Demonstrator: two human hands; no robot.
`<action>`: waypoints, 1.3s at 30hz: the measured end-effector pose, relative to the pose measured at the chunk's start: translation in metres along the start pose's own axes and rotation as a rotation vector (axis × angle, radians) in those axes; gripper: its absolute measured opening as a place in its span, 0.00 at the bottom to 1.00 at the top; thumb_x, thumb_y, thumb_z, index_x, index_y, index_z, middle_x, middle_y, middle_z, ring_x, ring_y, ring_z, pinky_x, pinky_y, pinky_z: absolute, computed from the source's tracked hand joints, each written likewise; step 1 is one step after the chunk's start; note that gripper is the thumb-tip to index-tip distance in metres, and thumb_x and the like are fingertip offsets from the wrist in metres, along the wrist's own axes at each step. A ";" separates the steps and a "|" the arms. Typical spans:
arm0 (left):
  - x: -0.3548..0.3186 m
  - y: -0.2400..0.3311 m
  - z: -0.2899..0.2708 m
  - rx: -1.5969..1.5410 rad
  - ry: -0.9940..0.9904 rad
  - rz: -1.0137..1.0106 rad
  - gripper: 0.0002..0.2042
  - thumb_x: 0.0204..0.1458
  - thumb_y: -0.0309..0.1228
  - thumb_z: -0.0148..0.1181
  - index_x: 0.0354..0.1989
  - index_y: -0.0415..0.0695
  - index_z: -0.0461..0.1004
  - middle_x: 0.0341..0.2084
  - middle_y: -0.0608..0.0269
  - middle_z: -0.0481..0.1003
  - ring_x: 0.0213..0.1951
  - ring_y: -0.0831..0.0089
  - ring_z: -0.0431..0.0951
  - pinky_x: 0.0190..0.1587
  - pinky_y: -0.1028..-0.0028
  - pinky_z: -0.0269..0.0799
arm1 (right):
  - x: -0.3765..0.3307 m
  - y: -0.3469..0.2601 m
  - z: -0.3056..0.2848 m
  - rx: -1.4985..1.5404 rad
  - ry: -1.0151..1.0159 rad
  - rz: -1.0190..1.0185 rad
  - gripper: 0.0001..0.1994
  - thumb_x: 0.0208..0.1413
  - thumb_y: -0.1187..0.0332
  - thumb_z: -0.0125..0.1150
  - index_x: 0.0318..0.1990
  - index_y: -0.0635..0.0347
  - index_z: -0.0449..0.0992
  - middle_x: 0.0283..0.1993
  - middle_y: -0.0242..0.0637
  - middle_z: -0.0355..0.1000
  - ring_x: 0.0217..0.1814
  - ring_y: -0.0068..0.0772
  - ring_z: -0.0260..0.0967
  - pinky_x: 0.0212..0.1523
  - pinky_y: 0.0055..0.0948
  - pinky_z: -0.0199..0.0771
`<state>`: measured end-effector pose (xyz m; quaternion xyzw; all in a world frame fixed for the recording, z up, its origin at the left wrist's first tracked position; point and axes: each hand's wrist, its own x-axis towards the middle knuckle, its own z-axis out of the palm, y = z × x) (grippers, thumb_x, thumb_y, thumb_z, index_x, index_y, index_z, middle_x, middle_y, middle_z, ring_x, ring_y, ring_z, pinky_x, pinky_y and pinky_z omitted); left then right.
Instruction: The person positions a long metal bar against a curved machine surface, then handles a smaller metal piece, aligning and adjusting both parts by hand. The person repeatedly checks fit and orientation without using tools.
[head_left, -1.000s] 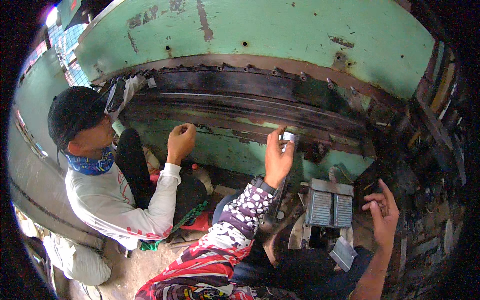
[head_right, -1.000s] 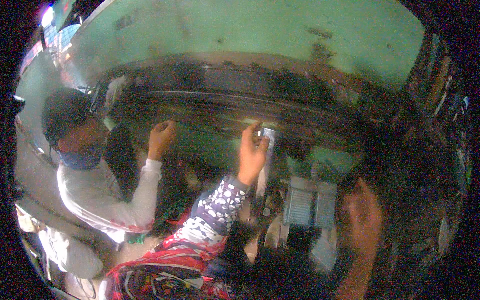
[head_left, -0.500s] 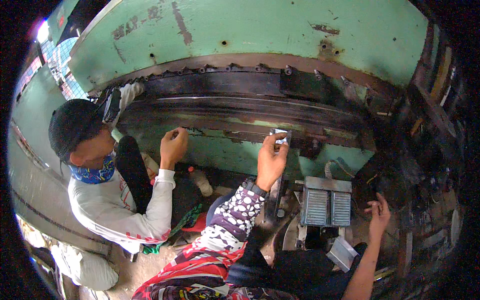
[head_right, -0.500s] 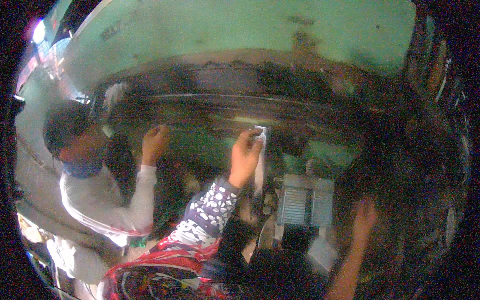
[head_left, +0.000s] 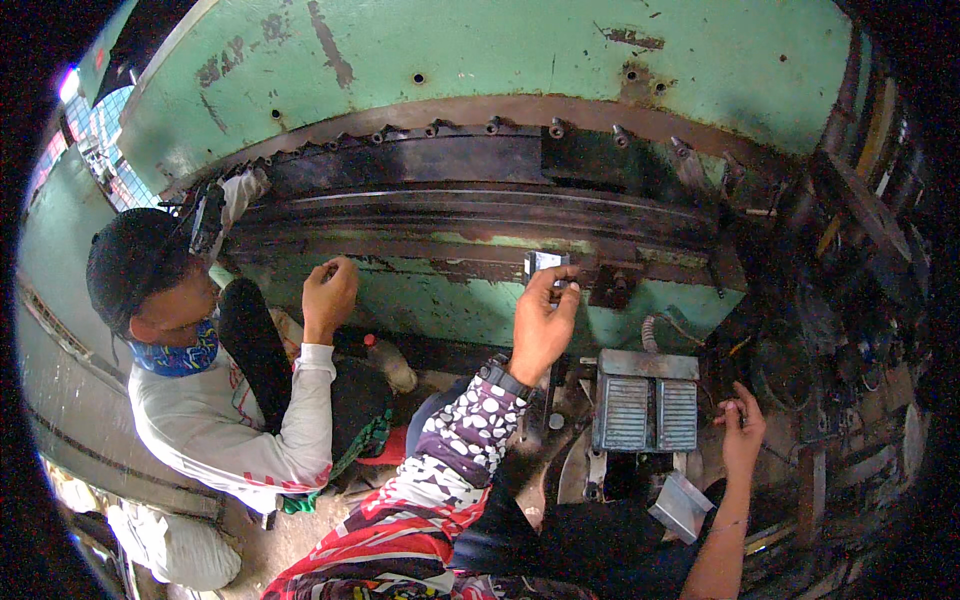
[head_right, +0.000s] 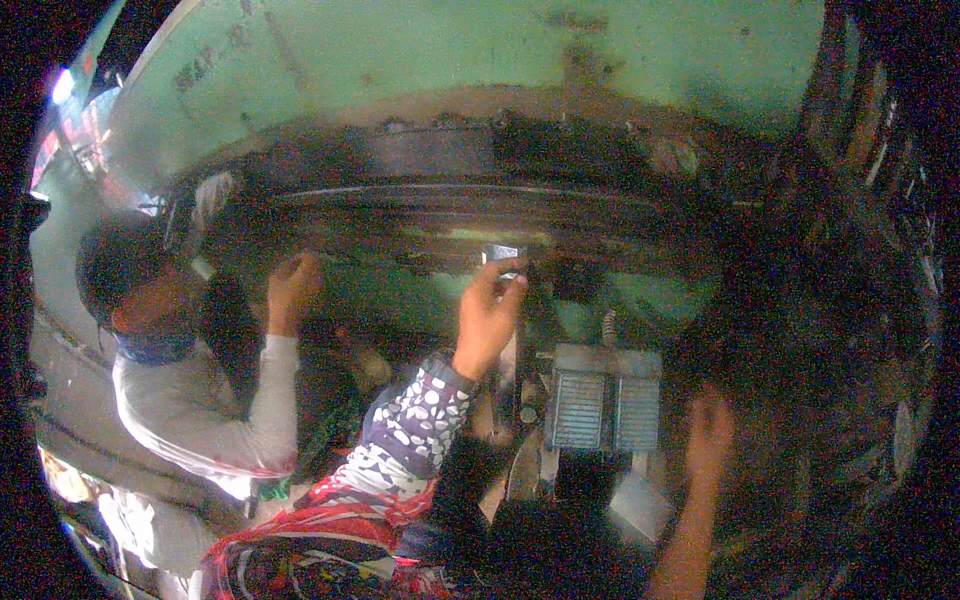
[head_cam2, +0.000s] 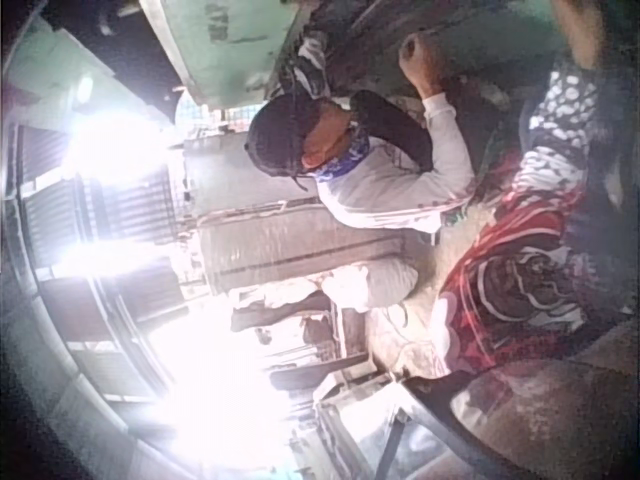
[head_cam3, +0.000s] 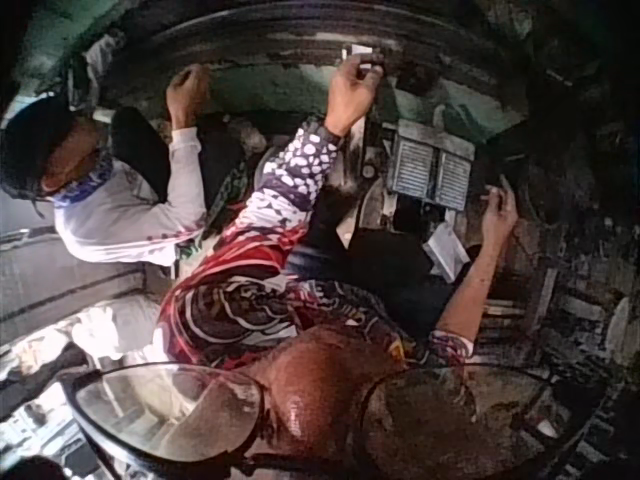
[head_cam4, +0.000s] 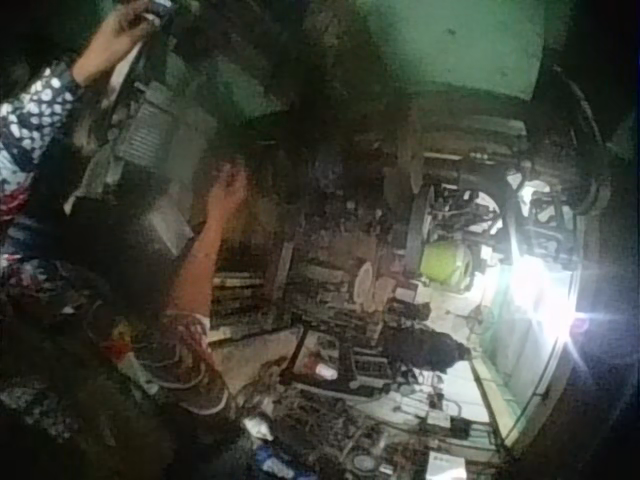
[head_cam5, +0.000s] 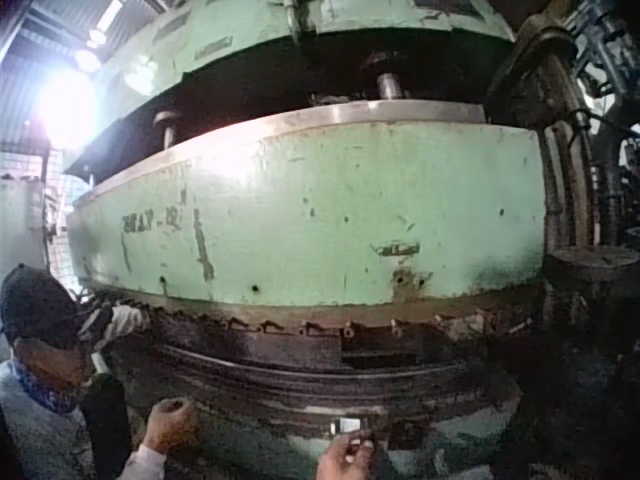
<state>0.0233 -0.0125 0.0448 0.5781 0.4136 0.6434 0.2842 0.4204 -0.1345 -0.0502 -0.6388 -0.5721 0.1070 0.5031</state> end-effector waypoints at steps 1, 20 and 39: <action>0.000 0.002 -0.001 0.014 -0.001 0.003 0.13 0.63 0.26 0.59 0.53 0.36 0.77 0.45 0.55 0.78 0.38 0.72 0.81 0.40 0.72 0.75 | 0.000 -0.001 0.001 -0.010 0.000 -0.001 0.19 0.69 0.70 0.58 0.65 0.62 0.74 0.39 0.34 0.77 0.34 0.20 0.71 0.36 0.24 0.77; 0.008 -0.002 -0.001 0.063 0.028 0.059 0.13 0.63 0.28 0.59 0.52 0.37 0.78 0.45 0.54 0.78 0.39 0.70 0.81 0.42 0.71 0.76 | 0.009 0.018 0.007 -0.072 0.005 -0.081 0.19 0.69 0.71 0.59 0.65 0.60 0.74 0.40 0.35 0.77 0.33 0.20 0.71 0.36 0.24 0.75; 0.009 -0.007 0.000 0.037 0.054 0.087 0.12 0.62 0.27 0.60 0.52 0.37 0.78 0.42 0.54 0.79 0.37 0.71 0.81 0.41 0.71 0.76 | 0.006 0.014 0.015 -0.038 -0.021 -0.020 0.20 0.69 0.68 0.58 0.66 0.62 0.73 0.41 0.36 0.78 0.35 0.22 0.72 0.37 0.25 0.75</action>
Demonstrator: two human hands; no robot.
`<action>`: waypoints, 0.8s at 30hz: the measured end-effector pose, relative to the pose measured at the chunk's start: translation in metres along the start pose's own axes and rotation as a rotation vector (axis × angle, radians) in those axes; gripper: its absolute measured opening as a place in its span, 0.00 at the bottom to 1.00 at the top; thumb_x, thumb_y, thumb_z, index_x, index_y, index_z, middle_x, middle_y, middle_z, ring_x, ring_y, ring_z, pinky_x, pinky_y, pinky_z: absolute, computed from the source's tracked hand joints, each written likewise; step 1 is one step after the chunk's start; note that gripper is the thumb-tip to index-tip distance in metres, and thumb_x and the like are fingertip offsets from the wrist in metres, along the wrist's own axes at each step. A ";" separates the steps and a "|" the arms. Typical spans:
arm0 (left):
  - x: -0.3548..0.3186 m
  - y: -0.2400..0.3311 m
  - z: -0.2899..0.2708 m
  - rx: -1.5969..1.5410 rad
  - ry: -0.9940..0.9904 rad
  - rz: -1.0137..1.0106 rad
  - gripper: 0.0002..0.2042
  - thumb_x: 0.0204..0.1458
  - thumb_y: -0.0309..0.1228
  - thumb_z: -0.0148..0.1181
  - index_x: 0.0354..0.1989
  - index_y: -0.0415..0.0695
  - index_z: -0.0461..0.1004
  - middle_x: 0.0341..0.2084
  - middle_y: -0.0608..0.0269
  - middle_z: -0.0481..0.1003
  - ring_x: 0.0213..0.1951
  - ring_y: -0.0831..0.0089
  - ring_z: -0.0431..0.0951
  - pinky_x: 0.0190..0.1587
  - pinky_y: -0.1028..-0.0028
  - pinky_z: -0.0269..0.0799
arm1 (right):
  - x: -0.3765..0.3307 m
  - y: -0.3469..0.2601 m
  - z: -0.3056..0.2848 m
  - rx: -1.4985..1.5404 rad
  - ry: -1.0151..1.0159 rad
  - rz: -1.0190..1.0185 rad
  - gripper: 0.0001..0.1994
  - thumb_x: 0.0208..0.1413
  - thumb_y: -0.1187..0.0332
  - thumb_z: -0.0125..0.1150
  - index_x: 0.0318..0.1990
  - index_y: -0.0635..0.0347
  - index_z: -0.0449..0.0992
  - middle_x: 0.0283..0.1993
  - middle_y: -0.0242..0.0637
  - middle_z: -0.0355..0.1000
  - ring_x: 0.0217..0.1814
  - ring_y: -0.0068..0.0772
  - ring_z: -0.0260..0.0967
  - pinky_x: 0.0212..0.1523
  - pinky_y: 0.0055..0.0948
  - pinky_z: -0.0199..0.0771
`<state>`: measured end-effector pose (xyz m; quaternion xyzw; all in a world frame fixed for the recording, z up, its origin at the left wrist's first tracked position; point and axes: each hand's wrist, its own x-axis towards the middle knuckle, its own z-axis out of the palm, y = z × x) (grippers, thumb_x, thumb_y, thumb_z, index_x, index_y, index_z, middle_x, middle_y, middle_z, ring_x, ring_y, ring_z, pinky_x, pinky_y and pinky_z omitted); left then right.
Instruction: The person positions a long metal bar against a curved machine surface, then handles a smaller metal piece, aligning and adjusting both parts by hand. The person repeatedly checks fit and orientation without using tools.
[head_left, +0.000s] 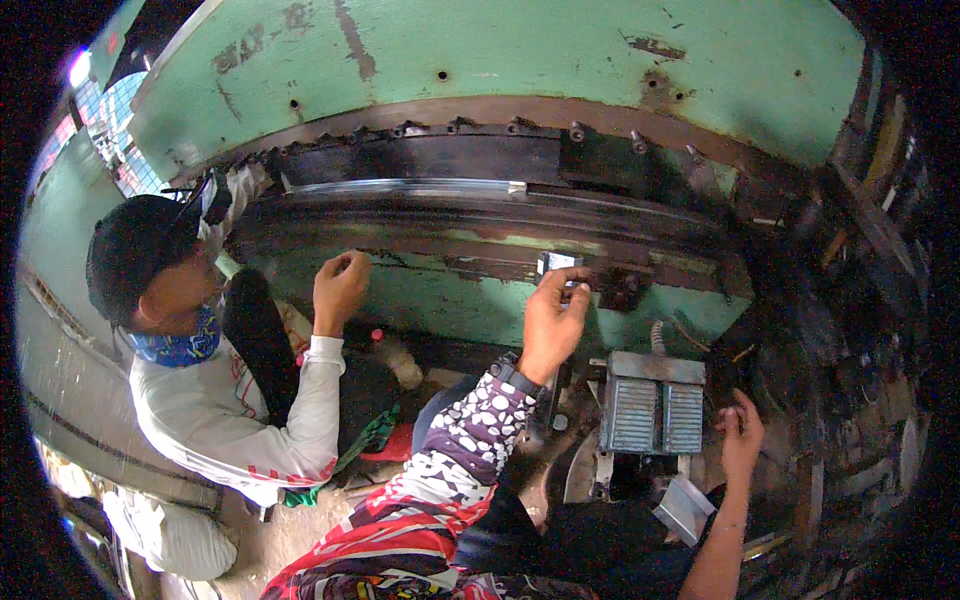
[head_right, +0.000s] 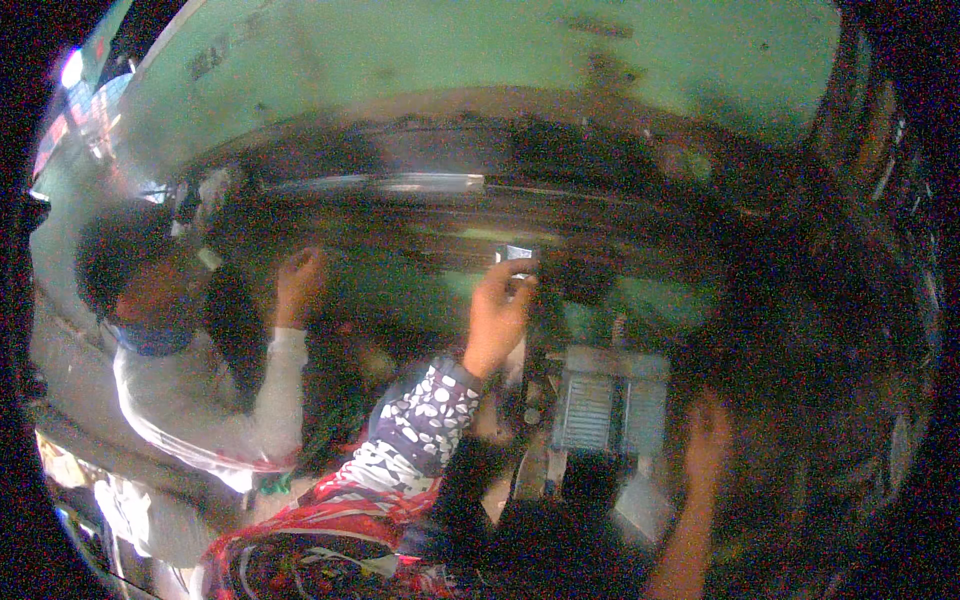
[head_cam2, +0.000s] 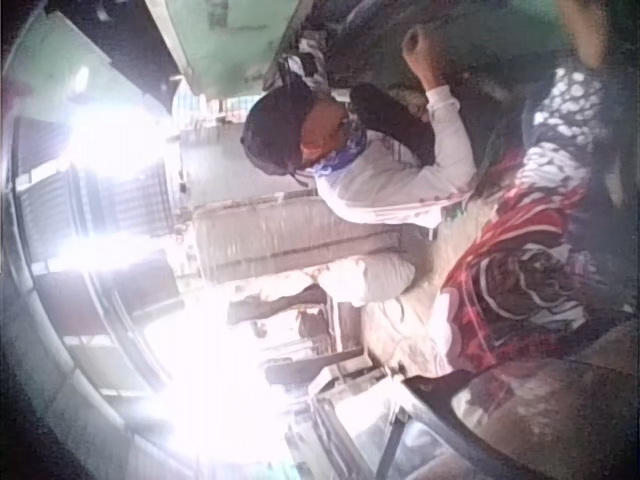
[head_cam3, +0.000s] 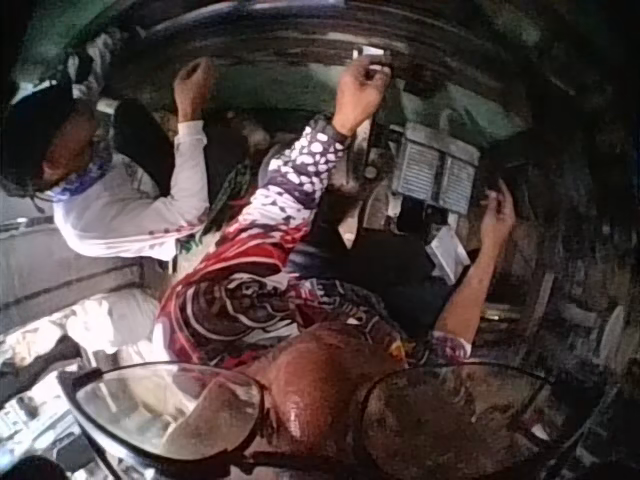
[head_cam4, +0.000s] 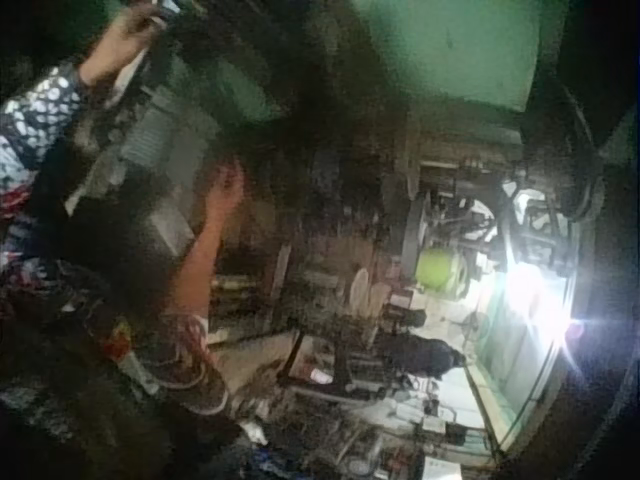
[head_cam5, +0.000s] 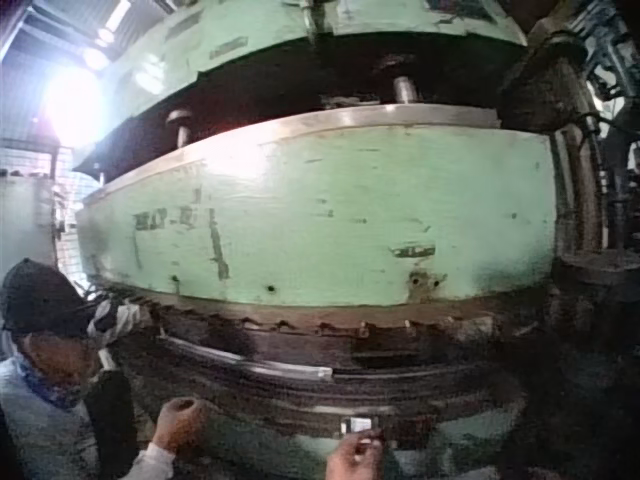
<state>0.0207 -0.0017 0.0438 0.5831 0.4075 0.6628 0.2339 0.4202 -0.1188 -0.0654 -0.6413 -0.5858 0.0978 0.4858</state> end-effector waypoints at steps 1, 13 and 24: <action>0.000 -0.005 0.002 -0.014 -0.003 -0.015 0.12 0.62 0.27 0.60 0.52 0.38 0.78 0.43 0.54 0.79 0.37 0.70 0.81 0.41 0.71 0.76 | -0.002 -0.003 0.000 -0.023 -0.009 0.001 0.20 0.69 0.68 0.58 0.66 0.62 0.73 0.42 0.36 0.78 0.35 0.22 0.72 0.37 0.25 0.76; -0.009 -0.015 0.007 -0.025 -0.017 -0.060 0.12 0.62 0.26 0.59 0.52 0.37 0.77 0.43 0.54 0.78 0.36 0.68 0.81 0.41 0.69 0.76 | -0.012 0.010 0.010 0.005 0.016 0.009 0.19 0.70 0.70 0.56 0.66 0.64 0.73 0.42 0.36 0.77 0.38 0.22 0.73 0.37 0.25 0.77; -0.009 -0.019 0.004 -0.002 -0.025 -0.019 0.12 0.62 0.26 0.59 0.52 0.38 0.77 0.44 0.54 0.79 0.40 0.67 0.81 0.44 0.69 0.77 | -0.013 0.032 0.005 0.032 0.015 0.037 0.20 0.70 0.70 0.57 0.67 0.63 0.72 0.40 0.35 0.77 0.35 0.20 0.72 0.36 0.24 0.76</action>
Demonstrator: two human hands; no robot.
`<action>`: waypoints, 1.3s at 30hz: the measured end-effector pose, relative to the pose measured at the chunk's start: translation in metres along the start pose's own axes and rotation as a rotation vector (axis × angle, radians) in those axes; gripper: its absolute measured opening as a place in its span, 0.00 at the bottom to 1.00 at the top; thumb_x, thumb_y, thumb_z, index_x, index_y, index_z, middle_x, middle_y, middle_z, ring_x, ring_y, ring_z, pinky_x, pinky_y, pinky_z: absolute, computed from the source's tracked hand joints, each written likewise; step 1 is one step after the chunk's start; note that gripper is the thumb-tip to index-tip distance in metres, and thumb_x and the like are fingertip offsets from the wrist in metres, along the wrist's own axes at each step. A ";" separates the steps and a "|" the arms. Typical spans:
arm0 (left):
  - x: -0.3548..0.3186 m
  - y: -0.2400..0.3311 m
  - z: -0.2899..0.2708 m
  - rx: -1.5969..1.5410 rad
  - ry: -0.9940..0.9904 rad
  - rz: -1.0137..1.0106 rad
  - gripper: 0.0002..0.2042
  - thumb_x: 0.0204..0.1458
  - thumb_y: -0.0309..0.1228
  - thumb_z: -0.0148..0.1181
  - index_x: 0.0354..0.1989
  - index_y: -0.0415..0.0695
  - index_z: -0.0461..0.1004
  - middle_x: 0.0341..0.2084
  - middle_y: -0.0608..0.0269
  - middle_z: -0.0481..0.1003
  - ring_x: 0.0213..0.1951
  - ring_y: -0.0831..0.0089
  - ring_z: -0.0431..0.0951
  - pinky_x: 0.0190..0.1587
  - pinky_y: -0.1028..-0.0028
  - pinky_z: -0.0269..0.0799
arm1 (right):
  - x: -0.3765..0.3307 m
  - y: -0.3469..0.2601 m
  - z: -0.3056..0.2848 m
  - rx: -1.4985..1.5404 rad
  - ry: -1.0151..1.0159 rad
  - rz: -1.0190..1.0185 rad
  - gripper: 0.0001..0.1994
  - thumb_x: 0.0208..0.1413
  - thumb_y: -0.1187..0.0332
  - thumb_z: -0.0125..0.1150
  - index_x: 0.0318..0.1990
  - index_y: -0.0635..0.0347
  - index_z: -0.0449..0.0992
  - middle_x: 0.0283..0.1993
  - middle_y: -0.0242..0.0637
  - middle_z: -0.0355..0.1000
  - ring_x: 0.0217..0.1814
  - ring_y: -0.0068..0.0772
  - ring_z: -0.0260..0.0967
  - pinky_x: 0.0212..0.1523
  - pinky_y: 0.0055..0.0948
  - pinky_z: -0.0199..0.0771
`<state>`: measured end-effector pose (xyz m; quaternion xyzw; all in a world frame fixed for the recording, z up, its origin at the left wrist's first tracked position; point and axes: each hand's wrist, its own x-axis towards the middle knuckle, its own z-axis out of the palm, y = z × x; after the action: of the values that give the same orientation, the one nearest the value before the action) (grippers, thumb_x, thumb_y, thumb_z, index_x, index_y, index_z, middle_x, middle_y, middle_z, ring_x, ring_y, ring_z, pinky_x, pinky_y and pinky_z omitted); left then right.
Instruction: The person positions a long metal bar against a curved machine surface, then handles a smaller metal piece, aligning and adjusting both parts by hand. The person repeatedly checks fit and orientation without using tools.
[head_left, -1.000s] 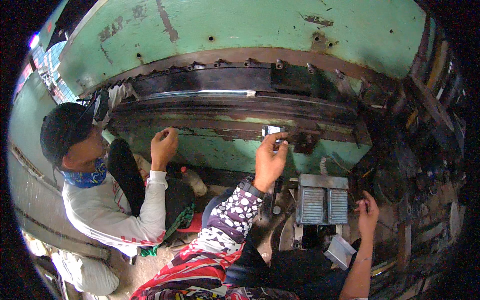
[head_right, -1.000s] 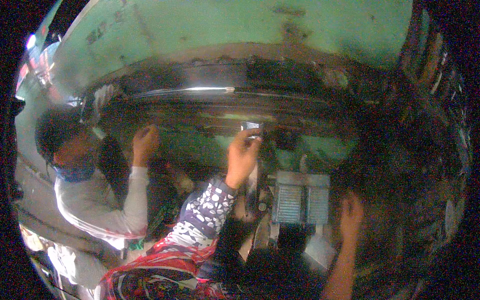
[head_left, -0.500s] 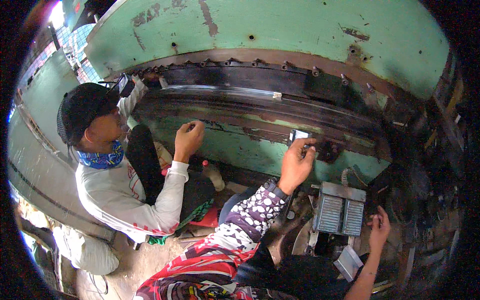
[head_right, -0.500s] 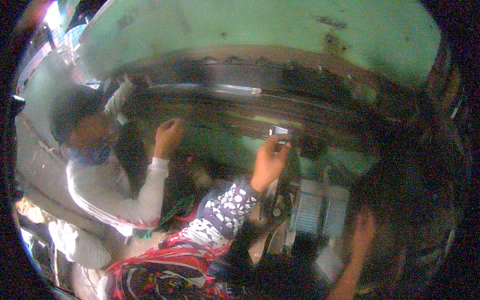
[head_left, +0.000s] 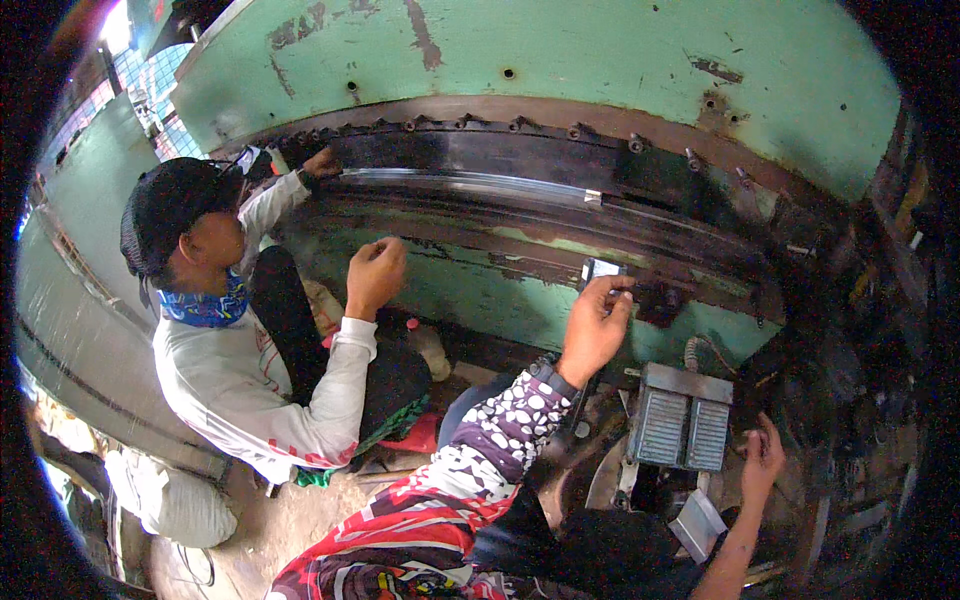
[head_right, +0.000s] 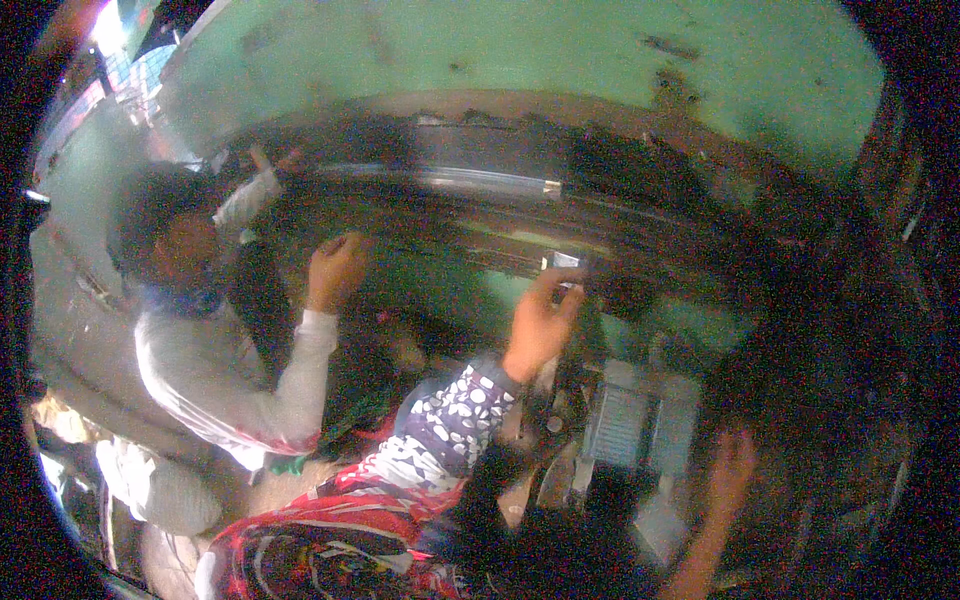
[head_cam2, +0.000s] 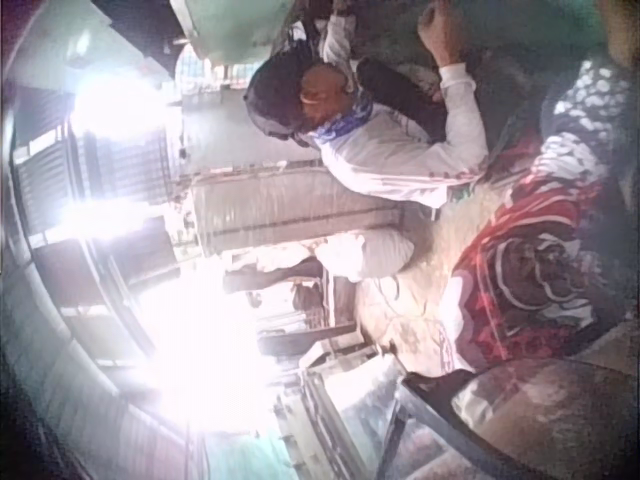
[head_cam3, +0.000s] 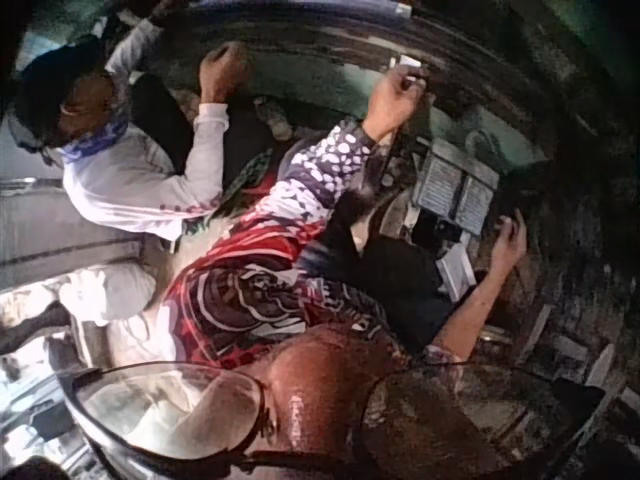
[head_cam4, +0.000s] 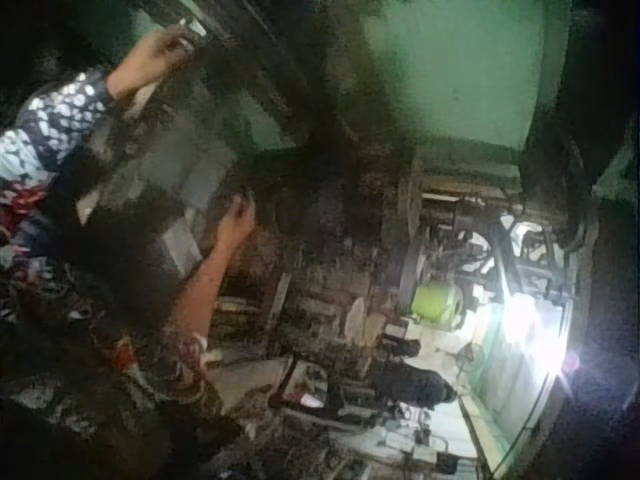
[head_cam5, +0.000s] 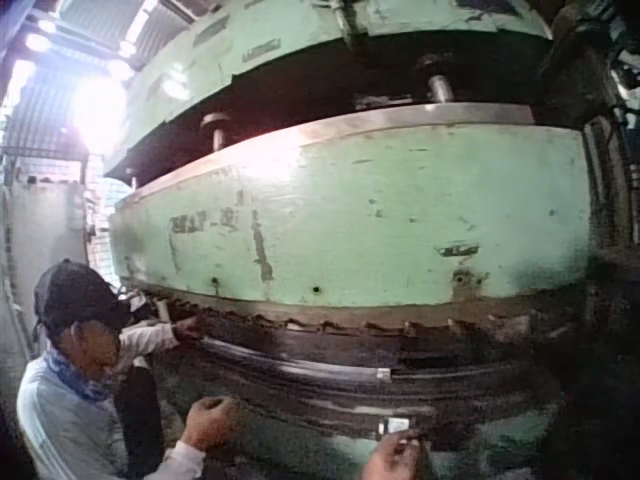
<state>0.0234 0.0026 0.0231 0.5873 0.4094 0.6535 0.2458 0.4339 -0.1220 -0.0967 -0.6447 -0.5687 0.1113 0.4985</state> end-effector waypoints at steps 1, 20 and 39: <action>0.001 0.001 0.000 -0.002 -0.006 0.005 0.12 0.62 0.26 0.59 0.52 0.38 0.77 0.44 0.54 0.79 0.40 0.67 0.81 0.44 0.69 0.77 | 0.002 0.006 0.000 -0.003 0.008 -0.002 0.20 0.70 0.69 0.57 0.67 0.63 0.72 0.40 0.35 0.77 0.34 0.20 0.72 0.36 0.24 0.76; 0.018 -0.019 -0.026 -0.017 0.086 -0.007 0.14 0.61 0.26 0.61 0.53 0.34 0.78 0.43 0.55 0.82 0.44 0.68 0.80 0.49 0.69 0.75 | -0.003 -0.104 -0.022 -0.002 -0.391 0.288 0.27 0.68 0.56 0.62 0.67 0.65 0.72 0.62 0.41 0.75 0.65 0.31 0.68 0.67 0.34 0.63; 0.026 -0.011 -0.022 0.035 0.081 -0.029 0.15 0.58 0.27 0.63 0.53 0.38 0.80 0.44 0.52 0.79 0.46 0.62 0.79 0.52 0.66 0.73 | 0.224 -0.290 0.170 0.220 -0.468 -0.347 0.24 0.72 0.52 0.54 0.58 0.67 0.79 0.55 0.38 0.80 0.58 0.28 0.72 0.63 0.31 0.68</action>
<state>-0.0047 0.0235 0.0293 0.5588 0.4389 0.6657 0.2281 0.2066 0.1134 0.1404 -0.4370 -0.7543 0.2308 0.4322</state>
